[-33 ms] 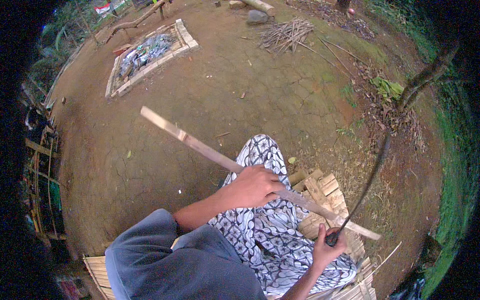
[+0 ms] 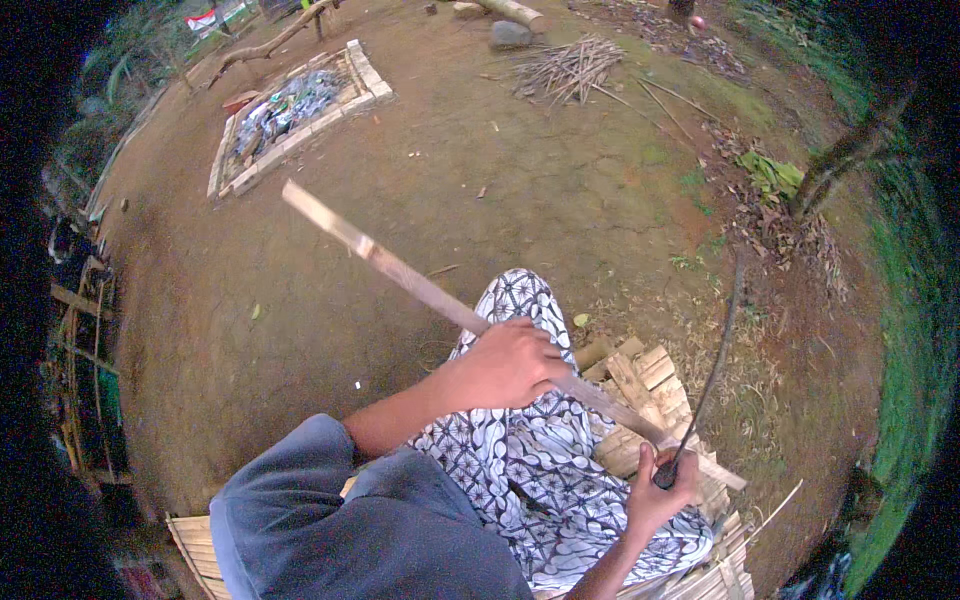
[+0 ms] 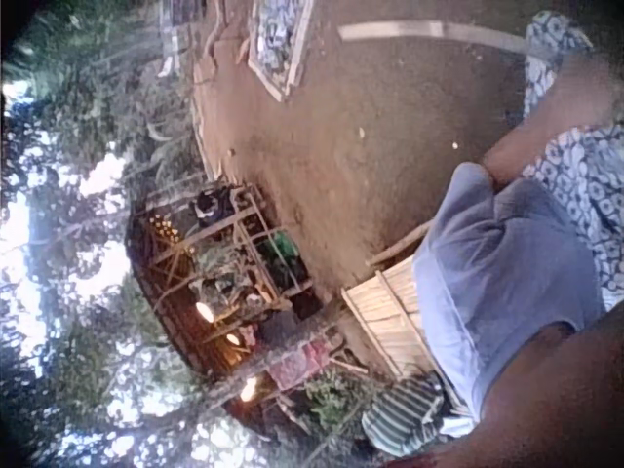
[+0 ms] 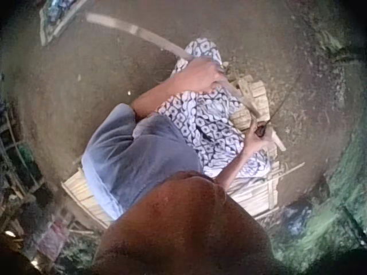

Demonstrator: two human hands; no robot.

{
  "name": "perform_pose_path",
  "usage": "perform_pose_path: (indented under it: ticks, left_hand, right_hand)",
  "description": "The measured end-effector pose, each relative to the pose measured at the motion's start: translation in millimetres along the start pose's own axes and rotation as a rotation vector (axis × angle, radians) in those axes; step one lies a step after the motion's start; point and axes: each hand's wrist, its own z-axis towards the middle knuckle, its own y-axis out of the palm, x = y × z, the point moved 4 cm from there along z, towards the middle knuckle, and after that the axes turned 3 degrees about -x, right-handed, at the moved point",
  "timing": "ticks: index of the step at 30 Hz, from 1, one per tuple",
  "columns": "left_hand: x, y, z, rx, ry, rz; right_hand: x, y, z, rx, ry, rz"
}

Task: The person sits on a bamboo mat and uses a machete to shave and smooth a long bamboo stick. They hold the stick with one hand and repeatedly strike it with the blade to remove the outer layer, occasionally rotating the stick to work on different sides.

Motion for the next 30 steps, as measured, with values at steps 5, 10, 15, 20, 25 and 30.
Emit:
perform_pose_path:
  ticks: [5, 10, 15, 20, 25, 30]
  left_hand:
    - [8, -51, 20, 0.132, 0.225, 0.137]
    - [16, -87, 30, 0.225, 0.295, 0.218]
    - [22, -104, 27, 0.446, 0.305, 0.198]
    - [21, -116, 20, 0.663, 0.203, 0.218]
    - [9, -110, 27, 0.972, 0.019, -0.462]
    - [27, -75, 55, 0.757, 0.152, -1.372]
  right_hand:
    - [-15, -9, 9, -0.024, 0.027, -0.014]
    - [-3, -10, 15, -0.177, 0.164, -0.029]
    - [8, -3, 19, -0.096, 0.095, 0.113]
    - [-4, -8, 19, -0.117, 0.171, 0.061]
    - [-2, -2, 18, 0.006, 0.147, 0.270]
    - [-26, 15, 30, -0.060, 0.177, 0.535]
